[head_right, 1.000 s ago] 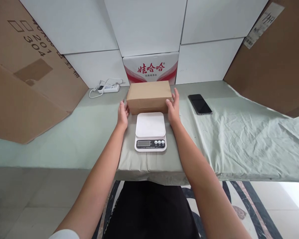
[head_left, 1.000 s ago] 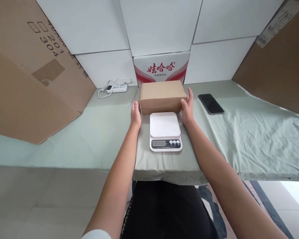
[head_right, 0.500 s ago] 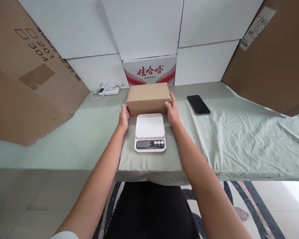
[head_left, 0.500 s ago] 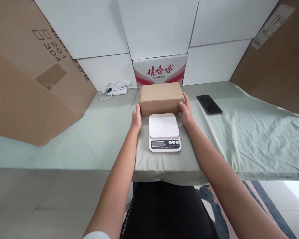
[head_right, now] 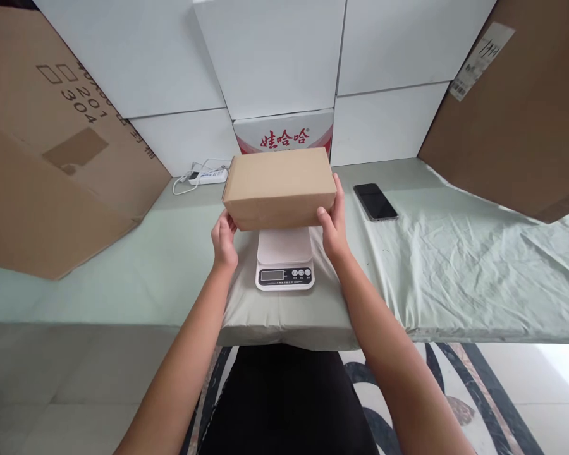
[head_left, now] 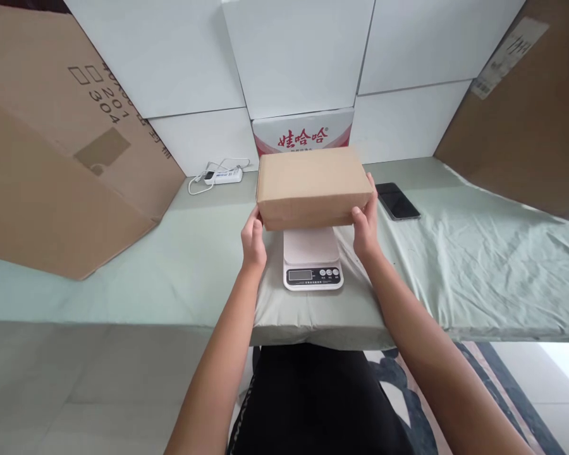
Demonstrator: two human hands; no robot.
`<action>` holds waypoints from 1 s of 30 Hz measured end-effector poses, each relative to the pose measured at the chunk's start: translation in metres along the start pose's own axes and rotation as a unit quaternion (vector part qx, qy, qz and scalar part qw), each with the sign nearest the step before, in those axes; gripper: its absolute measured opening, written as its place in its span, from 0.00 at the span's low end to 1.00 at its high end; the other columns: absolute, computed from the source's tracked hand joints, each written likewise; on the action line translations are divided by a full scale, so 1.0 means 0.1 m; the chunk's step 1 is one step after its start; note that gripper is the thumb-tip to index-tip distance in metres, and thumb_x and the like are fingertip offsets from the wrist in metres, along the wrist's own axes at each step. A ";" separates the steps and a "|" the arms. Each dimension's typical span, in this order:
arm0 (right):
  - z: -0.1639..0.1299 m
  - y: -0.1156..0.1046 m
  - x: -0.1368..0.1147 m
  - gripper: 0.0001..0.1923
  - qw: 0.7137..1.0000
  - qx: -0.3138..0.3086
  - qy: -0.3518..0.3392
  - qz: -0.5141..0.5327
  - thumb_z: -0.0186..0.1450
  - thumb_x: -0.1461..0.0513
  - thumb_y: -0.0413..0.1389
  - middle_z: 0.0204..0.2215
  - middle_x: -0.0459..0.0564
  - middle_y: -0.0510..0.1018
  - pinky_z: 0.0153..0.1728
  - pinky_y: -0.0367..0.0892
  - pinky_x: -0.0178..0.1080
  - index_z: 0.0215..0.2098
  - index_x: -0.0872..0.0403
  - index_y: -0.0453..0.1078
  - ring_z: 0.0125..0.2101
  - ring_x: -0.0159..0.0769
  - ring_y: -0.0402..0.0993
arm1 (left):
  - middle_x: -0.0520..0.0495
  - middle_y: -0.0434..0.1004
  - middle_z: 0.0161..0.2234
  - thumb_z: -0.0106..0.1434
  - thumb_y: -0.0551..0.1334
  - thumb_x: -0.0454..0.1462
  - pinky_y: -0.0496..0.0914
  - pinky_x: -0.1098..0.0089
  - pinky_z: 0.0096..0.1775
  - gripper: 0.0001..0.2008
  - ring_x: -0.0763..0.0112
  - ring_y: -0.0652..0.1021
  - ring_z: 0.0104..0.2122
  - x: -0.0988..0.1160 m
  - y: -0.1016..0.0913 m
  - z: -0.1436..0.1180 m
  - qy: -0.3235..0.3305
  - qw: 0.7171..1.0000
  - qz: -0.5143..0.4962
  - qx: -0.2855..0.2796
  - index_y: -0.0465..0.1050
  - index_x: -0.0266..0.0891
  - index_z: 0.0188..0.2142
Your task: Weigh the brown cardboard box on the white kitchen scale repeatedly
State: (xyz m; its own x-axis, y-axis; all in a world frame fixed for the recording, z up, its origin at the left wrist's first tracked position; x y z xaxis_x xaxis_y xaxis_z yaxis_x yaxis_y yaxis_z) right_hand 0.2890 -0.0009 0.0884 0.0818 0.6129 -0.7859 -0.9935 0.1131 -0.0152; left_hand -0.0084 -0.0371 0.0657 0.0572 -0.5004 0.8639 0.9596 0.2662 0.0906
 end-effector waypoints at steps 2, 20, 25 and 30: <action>-0.20 -0.07 -0.10 0.50 1.000 -0.001 0.007 -0.017 0.69 0.30 0.57 0.82 0.54 0.64 0.85 0.52 0.69 0.82 0.38 0.56 0.84 0.62 0.55 | 0.36 0.84 0.70 0.75 0.56 0.70 0.73 0.52 0.72 0.42 0.45 0.79 0.73 0.05 -0.06 -0.23 -0.019 1.000 0.012 -0.004 0.82 0.44 0.68; -0.54 -0.16 -0.05 0.44 0.999 0.037 0.032 -0.016 0.71 0.35 0.57 0.75 0.56 0.72 0.79 0.62 0.74 0.80 0.36 0.59 0.77 0.65 0.67 | 0.35 0.85 0.68 0.75 0.57 0.68 0.74 0.50 0.73 0.38 0.45 0.80 0.73 -0.01 -0.11 -0.54 -0.075 0.997 -0.022 -0.005 0.84 0.45 0.64; -0.29 -0.13 -0.09 0.43 0.999 0.024 0.027 0.001 0.70 0.32 0.57 0.79 0.52 0.68 0.82 0.57 0.73 0.77 0.36 0.63 0.81 0.66 0.60 | 0.34 0.87 0.66 0.75 0.56 0.70 0.79 0.52 0.67 0.40 0.46 0.83 0.69 -0.04 -0.12 -0.30 -0.065 0.998 -0.017 -0.001 0.84 0.43 0.62; 0.32 0.05 0.16 0.45 0.999 0.007 -0.015 -0.034 0.70 0.29 0.54 0.81 0.49 0.65 0.83 0.53 0.75 0.78 0.34 0.60 0.82 0.66 0.56 | 0.36 0.87 0.65 0.71 0.58 0.73 0.79 0.53 0.68 0.42 0.44 0.82 0.71 -0.28 0.07 0.36 -0.066 0.997 -0.035 -0.016 0.83 0.43 0.60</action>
State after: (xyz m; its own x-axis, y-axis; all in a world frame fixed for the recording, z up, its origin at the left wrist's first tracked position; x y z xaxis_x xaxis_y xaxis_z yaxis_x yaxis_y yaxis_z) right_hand 0.2880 0.0346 0.0961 0.1526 0.6264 -0.7645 -0.9842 0.1662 -0.0603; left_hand -0.0129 0.0082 0.0596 -0.0446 -0.4043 0.9136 0.9683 0.2074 0.1390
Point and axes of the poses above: each hand's wrist, its own z-axis towards the middle knuckle, its own y-axis out of the palm, x = y × z, the point moved 7 cm from there along z, towards the middle knuckle
